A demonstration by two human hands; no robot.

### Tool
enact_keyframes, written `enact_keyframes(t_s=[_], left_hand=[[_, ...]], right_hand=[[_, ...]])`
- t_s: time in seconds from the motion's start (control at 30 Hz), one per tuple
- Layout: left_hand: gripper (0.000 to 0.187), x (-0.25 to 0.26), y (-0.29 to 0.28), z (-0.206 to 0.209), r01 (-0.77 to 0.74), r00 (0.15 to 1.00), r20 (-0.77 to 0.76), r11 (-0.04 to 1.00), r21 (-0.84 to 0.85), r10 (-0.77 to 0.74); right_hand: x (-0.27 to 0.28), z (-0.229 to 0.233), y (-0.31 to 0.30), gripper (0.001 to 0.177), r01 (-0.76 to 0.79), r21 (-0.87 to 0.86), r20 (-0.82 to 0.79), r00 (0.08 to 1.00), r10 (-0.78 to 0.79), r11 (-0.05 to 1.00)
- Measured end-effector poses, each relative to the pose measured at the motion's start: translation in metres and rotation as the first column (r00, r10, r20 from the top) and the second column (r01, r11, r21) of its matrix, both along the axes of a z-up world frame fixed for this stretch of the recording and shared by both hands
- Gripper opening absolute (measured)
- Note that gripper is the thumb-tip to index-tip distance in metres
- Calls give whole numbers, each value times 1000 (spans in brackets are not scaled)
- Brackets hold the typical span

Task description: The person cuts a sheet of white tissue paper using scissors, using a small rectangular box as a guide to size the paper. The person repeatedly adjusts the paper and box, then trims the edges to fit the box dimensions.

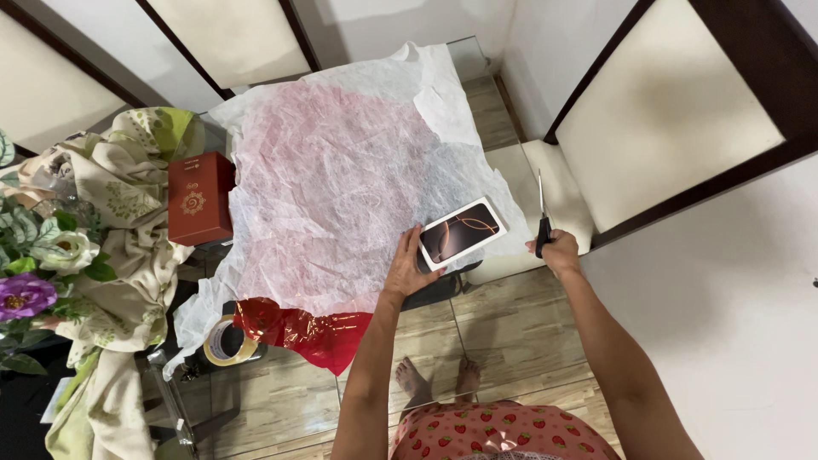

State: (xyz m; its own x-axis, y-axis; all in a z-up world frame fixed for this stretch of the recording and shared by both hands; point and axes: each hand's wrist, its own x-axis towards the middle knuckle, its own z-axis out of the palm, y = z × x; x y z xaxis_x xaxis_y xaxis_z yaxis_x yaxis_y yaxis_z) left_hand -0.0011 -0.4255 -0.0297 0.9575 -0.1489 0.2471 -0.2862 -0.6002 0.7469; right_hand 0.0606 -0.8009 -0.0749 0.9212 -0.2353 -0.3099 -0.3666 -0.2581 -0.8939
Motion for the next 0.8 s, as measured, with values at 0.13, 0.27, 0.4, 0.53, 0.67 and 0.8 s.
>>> enact_keyframes(t_s=[0.13, 0.27, 0.4, 0.53, 0.67, 0.8], left_hand=[[122, 10, 6, 1, 7, 999, 49, 1000, 22, -8], [120, 18, 15, 0, 42, 996, -72, 999, -14, -43], [123, 21, 17, -3, 62, 997, -56, 997, 50, -59], [126, -9, 4, -12, -88, 993, 103, 954, 287, 60], [118, -63, -4, -21, -97, 987, 153, 915, 392, 39], [84, -82, 2, -37, -107, 974, 224, 921, 374, 22]], right_hand=[[0, 1, 0, 18, -10, -27, -6, 1000, 10, 1000], [-2, 0, 2, 20, -1, -22, -14, 1000, 1, 1000], [-2, 4, 4, 25, 6, -10, 3, 1000, -6, 1000], [-8, 10, 0, 28, -73, -19, -40, 997, 72, 997], [-19, 10, -3, 29, -74, 57, -173, 981, 83, 996], [-21, 1, -12, 27, -95, 128, -99, 989, 108, 987]])
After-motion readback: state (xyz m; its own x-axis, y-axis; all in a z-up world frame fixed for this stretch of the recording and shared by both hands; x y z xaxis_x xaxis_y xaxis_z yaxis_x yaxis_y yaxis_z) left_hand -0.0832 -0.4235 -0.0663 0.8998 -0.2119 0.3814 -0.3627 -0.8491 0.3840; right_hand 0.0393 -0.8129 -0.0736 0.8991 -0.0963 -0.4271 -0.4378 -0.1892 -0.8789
